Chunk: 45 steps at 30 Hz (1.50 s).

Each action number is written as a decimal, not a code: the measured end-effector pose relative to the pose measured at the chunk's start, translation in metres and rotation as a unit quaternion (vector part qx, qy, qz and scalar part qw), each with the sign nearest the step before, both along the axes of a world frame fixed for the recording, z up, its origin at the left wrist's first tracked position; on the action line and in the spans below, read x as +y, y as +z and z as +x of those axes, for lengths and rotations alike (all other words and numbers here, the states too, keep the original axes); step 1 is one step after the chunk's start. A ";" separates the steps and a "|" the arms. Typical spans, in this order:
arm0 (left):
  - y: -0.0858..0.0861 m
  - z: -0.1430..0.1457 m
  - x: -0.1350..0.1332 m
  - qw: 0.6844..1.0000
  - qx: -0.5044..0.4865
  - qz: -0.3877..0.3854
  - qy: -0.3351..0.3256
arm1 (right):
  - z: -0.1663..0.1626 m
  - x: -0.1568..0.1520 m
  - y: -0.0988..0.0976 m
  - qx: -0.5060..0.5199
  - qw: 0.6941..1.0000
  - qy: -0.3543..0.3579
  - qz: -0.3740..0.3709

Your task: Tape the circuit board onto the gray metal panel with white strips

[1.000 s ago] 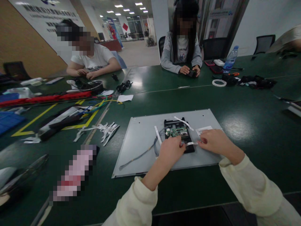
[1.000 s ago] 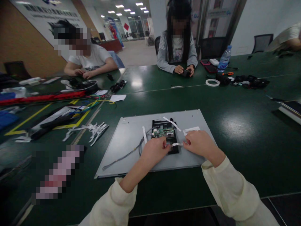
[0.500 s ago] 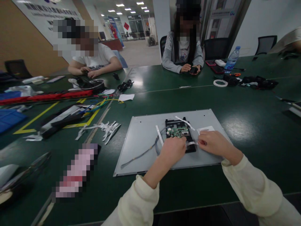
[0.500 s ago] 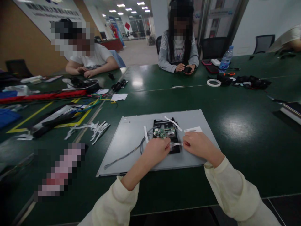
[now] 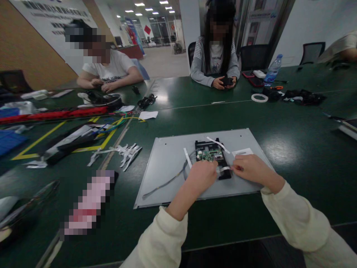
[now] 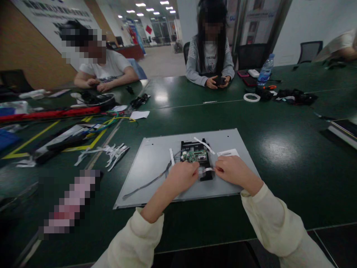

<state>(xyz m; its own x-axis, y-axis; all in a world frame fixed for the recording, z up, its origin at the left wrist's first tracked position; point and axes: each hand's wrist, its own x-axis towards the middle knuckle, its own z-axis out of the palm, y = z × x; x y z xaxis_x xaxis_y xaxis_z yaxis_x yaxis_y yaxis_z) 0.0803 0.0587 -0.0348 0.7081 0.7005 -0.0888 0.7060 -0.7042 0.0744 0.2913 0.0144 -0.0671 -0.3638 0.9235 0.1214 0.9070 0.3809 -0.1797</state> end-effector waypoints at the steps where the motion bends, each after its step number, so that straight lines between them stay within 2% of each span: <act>1: 0.000 -0.001 0.000 1.000 0.003 0.001 0.000 | 0.000 0.000 -0.001 -0.008 1.000 0.002 -0.002; 8: 0.003 -0.008 0.005 1.000 -0.009 -0.001 -0.025 | 0.011 -0.001 -0.005 -0.018 1.000 -0.023 0.008; 11: 0.008 -0.016 0.014 0.999 -0.038 0.012 -0.002 | 0.010 -0.001 -0.003 0.016 0.999 -0.024 0.031; 14: 0.015 -0.035 0.034 0.990 -0.106 0.041 0.085 | 0.008 0.000 -0.002 0.051 0.996 -0.032 0.064; 16: 0.015 -0.053 0.050 0.967 -0.178 0.070 0.167 | 0.006 0.000 -0.002 0.065 0.994 -0.037 0.078; 18: 0.010 -0.070 0.066 0.939 -0.243 0.081 0.230 | 0.004 0.000 -0.003 0.073 0.994 -0.033 0.081; 20: -0.001 -0.083 0.079 0.919 -0.293 0.049 0.258 | 0.002 -0.001 -0.003 0.083 0.993 -0.025 0.076; 23: -0.022 -0.091 0.092 0.909 -0.330 0.016 0.253 | -0.002 -0.003 -0.002 0.100 0.993 -0.020 0.064; 27: -0.037 -0.085 0.096 0.929 -0.301 0.001 0.215 | -0.005 -0.003 0.000 0.111 0.993 -0.013 0.047; 30: -0.037 -0.080 0.092 0.938 -0.293 0.011 0.186 | -0.006 -0.002 0.000 0.113 0.993 -0.008 0.042; 34: -0.034 -0.078 0.090 0.937 -0.298 0.004 0.182 | -0.007 -0.002 0.000 0.112 0.992 -0.005 0.049; 39: -0.035 -0.079 0.091 0.927 -0.316 -0.048 0.194 | -0.008 -0.003 0.000 0.123 0.991 -0.004 0.059; 45: -0.021 -0.081 0.086 0.906 -0.356 -0.032 0.225 | -0.012 -0.003 0.003 0.147 0.986 0.000 0.081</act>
<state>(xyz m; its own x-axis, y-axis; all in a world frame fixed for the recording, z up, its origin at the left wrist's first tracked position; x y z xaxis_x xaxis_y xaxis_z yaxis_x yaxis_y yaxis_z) -0.0006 0.1444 -0.0557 0.2451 0.9424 0.2274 0.6780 -0.3343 0.6546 0.2791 0.0113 -0.0636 -0.2912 0.8831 0.3678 0.8248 0.4265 -0.3712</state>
